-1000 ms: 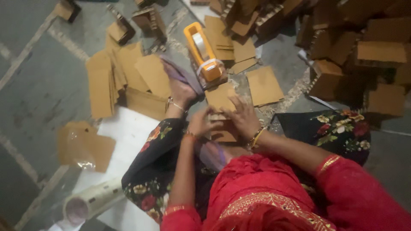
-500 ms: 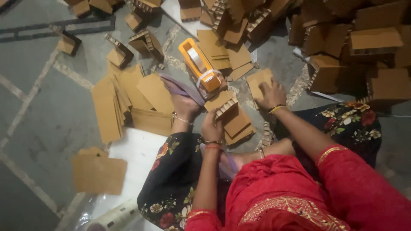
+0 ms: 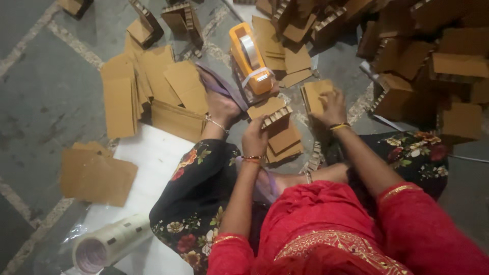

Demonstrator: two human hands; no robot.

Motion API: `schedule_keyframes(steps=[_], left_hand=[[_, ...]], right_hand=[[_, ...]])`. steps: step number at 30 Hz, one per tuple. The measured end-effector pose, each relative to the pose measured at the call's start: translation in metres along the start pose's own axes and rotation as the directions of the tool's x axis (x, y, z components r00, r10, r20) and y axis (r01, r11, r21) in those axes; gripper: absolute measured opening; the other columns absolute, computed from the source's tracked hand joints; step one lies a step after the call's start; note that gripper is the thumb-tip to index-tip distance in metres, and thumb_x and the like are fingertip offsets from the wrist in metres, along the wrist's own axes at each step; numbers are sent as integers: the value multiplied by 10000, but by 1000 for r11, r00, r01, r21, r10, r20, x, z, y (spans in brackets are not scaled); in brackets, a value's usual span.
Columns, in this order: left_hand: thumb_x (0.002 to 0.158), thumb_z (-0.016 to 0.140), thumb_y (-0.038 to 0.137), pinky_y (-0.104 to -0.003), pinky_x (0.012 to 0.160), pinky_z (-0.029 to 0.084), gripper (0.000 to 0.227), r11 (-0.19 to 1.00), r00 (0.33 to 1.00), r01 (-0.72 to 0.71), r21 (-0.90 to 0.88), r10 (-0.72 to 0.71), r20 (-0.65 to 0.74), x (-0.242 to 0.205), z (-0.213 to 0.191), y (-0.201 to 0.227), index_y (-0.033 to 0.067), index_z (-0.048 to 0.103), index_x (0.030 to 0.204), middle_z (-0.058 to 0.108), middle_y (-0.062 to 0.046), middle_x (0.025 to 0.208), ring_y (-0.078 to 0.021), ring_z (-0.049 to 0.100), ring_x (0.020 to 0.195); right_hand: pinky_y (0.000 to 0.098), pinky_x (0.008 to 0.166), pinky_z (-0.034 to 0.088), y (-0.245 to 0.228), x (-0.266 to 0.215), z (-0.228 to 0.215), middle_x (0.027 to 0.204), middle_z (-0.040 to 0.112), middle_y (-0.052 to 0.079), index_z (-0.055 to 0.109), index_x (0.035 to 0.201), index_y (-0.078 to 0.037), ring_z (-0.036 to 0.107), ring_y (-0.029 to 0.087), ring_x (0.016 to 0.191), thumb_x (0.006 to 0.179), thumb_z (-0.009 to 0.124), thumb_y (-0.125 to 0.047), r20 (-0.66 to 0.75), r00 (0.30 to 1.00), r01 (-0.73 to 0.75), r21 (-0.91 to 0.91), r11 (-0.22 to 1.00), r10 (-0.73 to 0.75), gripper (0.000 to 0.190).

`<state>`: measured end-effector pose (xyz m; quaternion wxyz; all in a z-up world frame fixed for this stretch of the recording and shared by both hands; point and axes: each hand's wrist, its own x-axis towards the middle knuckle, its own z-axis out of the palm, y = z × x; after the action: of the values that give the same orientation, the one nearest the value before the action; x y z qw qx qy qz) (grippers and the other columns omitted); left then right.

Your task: The person sits on the floor and assembles small cardboard boxes by folding the flaps and securing them with clear packing tape. They use a handheld tape dispenser to apply tape to the seams of the boxes and place the finished units into a pile.

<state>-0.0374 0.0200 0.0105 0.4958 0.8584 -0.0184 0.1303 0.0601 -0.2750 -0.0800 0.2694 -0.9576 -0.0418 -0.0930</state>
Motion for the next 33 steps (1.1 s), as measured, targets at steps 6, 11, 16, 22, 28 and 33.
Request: schedule_keyframes(steps=[6,11,16,22,28,33], left_hand=[[784,656,-34,-429,962,536,499,1000,1000,-10,29,10,7,0,1,-7,104,651,1264,689,-150,1234,-360,660,1148],[803,642,-19,-397,922,570,422,998,998,55,22,-55,27,12,0,-13,140,731,1184,745,-128,1171,-326,714,1094],[833,706,70,-362,855,587,368,975,957,215,-51,-200,209,24,-13,-16,167,774,1182,759,-137,1086,-293,757,994],[691,791,80,-376,885,563,553,980,956,-30,-199,87,281,31,-33,-19,88,688,1234,733,-161,1111,-332,723,1034],[808,795,129,-396,832,570,378,965,956,262,-31,-255,147,19,-9,2,161,714,1175,744,-125,1096,-340,722,981],[767,709,5,-426,895,554,467,998,998,56,-25,-55,43,15,-10,-14,142,675,1213,715,-134,1176,-365,677,1093]], right_hand=[[495,1055,427,-95,-36,-70,1280,557,141,572,1269,-108,544,347,1211,862,812,-320,-136,958,280,233,931,-254,518],[547,1057,370,-157,-87,-54,1223,556,151,601,1193,-126,508,394,1173,752,794,-393,48,873,486,3,874,-486,551],[542,1003,373,-159,-84,-25,1254,544,229,605,1245,-54,482,435,1149,789,756,-447,188,912,361,45,931,-363,620],[549,1125,340,-171,-75,-26,1342,543,256,587,1299,-11,466,460,1289,882,698,-419,231,885,397,80,914,-404,595],[479,1034,478,-161,-61,-30,1311,621,199,673,1249,-70,577,381,1215,890,702,-398,407,880,225,98,969,-245,486],[397,957,629,-109,-24,-18,1112,766,190,655,1251,-64,769,302,1013,1024,762,-283,335,940,-260,588,766,62,334]])
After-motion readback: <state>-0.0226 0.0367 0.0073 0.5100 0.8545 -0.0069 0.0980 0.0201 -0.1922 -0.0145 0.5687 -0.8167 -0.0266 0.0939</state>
